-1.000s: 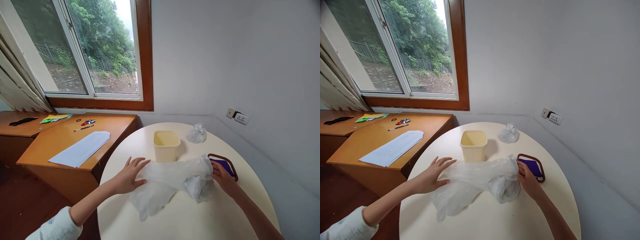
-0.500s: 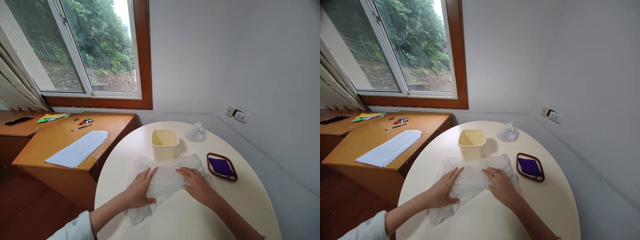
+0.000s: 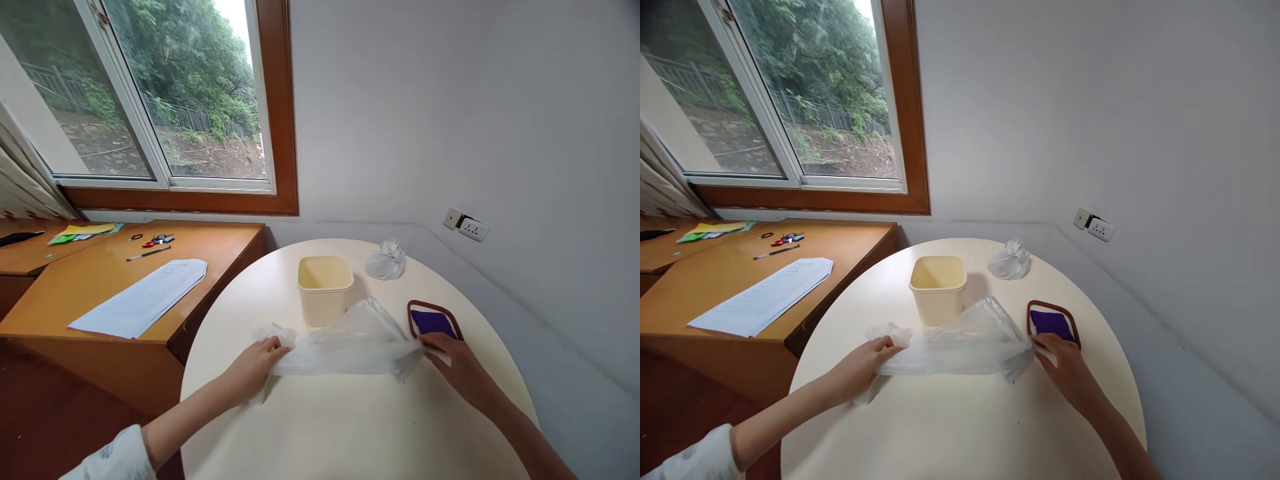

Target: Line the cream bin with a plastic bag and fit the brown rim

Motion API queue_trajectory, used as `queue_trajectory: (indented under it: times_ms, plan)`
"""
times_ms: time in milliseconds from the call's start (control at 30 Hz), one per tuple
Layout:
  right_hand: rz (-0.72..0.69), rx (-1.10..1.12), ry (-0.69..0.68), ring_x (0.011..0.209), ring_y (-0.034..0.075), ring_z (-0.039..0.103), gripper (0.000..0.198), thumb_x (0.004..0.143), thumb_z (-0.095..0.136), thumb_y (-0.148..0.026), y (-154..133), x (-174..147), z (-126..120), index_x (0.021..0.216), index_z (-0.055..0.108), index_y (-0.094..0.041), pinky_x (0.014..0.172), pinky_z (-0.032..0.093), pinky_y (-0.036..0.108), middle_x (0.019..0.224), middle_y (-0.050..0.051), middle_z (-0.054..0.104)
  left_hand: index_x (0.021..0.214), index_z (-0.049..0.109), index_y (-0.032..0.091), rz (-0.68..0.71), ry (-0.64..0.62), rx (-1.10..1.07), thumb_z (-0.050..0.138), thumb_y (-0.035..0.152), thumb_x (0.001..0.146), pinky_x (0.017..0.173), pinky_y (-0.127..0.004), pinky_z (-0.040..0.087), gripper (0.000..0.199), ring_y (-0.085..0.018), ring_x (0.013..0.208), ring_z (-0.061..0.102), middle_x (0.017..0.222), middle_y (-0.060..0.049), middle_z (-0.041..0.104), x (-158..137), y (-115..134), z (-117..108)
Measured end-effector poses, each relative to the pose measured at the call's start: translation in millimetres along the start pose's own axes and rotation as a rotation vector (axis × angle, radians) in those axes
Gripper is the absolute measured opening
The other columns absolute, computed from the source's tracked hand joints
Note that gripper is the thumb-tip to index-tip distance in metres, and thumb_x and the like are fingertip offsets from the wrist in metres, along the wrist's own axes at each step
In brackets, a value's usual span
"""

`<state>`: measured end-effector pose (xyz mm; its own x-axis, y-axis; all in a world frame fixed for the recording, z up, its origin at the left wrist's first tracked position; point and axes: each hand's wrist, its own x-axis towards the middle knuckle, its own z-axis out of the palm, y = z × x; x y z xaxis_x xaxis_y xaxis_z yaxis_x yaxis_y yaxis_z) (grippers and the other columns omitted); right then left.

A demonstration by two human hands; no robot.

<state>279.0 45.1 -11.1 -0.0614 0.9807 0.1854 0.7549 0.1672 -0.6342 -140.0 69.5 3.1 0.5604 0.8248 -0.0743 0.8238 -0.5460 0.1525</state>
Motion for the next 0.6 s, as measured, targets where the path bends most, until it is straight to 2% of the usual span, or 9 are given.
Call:
queue_trajectory:
  times_ms: [67, 133, 200, 233, 267, 333, 400, 500, 600]
  plan:
    - [-0.001, 0.023, 0.106, 0.106, 0.027, 0.051, 0.034, 0.083, 0.044, -0.042, -17, 1, -4, 0.108, 0.058, -0.023, 0.089, 0.042, 0.045, 0.114, 0.009, 0.058, 0.111, 0.054, 0.025, 0.005, -0.003, 0.011, 0.039, 0.000, 0.064, 0.070, -0.028, 0.042, 0.056, -0.020, 0.080, 0.054, 0.093, -0.005, 0.056, 0, 8, -8]
    - [-0.081, 0.040, 0.138, 0.111, 0.026, 0.048, 0.035, 0.084, 0.044, -0.043, -45, 3, 0, 0.110, 0.057, -0.024, 0.091, 0.040, 0.043, 0.117, 0.009, 0.056, 0.106, 0.056, 0.023, 0.029, 0.005, 0.014, 0.040, -0.001, 0.065, 0.069, -0.028, 0.041, 0.050, -0.020, 0.078, 0.053, 0.092, -0.005, 0.055, 1, 20, -18]
    - [-0.262, -0.023, -0.042, 0.119, 0.026, 0.041, 0.049, 0.078, 0.052, -0.045, -75, 7, 12, 0.123, 0.048, -0.026, 0.100, 0.030, 0.044, 0.126, 0.008, 0.050, 0.102, 0.057, 0.022, 0.089, 0.022, 0.028, 0.040, -0.001, 0.066, 0.069, -0.029, 0.041, 0.046, -0.020, 0.077, 0.052, 0.093, -0.006, 0.055, 1, 33, -29]
    - [-0.337, -0.073, -0.164, 0.126, 0.027, 0.033, 0.072, 0.070, 0.061, -0.048, -87, 10, 21, 0.133, 0.035, -0.026, 0.104, 0.023, 0.045, 0.134, 0.009, 0.041, 0.101, 0.057, 0.021, 0.133, 0.035, 0.042, 0.041, -0.001, 0.066, 0.070, -0.030, 0.040, 0.044, -0.020, 0.078, 0.051, 0.094, -0.007, 0.055, 1, 40, -35]
    - [-0.395, -0.124, -0.262, 0.130, 0.029, 0.024, 0.095, 0.060, 0.067, -0.052, -97, 13, 30, 0.139, 0.022, -0.026, 0.106, 0.015, 0.047, 0.141, 0.009, 0.032, 0.101, 0.057, 0.021, 0.184, 0.045, 0.057, 0.041, -0.001, 0.068, 0.071, -0.030, 0.040, 0.043, -0.020, 0.079, 0.051, 0.095, -0.008, 0.054, 1, 46, -40]
    - [-0.427, -0.214, -0.408, 0.133, 0.029, 0.013, 0.111, 0.053, 0.071, -0.053, -106, 19, 49, 0.141, 0.010, -0.027, 0.107, 0.003, 0.047, 0.145, 0.008, 0.021, 0.102, 0.056, 0.020, 0.285, 0.057, 0.098, 0.040, 0.001, 0.070, 0.073, -0.032, 0.039, 0.041, -0.021, 0.081, 0.049, 0.095, -0.009, 0.054, -2, 53, -49]
    - [-0.411, -0.246, -0.458, 0.130, 0.028, 0.022, 0.104, 0.059, 0.070, -0.044, -103, 24, 62, 0.141, 0.008, -0.027, 0.106, 0.002, 0.047, 0.140, 0.008, 0.032, 0.103, 0.055, 0.019, 0.335, 0.042, 0.143, 0.038, 0.001, 0.072, 0.073, -0.033, 0.039, 0.040, -0.022, 0.080, 0.049, 0.091, -0.009, 0.055, -6, 55, -55]
    - [-0.332, -0.242, -0.414, 0.108, 0.023, 0.046, 0.084, 0.070, 0.055, -0.021, -88, 23, 69, 0.141, 0.010, -0.025, 0.100, 0.022, 0.041, 0.116, 0.006, 0.055, 0.110, 0.052, 0.019, 0.313, -0.008, 0.207, 0.038, 0.003, 0.073, 0.070, -0.033, 0.039, 0.042, -0.022, 0.076, 0.051, 0.087, -0.009, 0.056, -16, 48, -57]
    - [-0.255, -0.285, -0.378, 0.098, 0.023, 0.049, 0.070, 0.065, 0.045, -0.010, -76, 18, 66, 0.133, 0.034, -0.023, 0.088, 0.034, 0.035, 0.104, 0.006, 0.059, 0.130, 0.035, 0.019, 0.238, -0.047, 0.239, 0.043, 0.006, 0.071, 0.069, -0.034, 0.041, 0.061, -0.024, 0.078, 0.054, 0.093, -0.009, 0.057, -23, 35, -52]
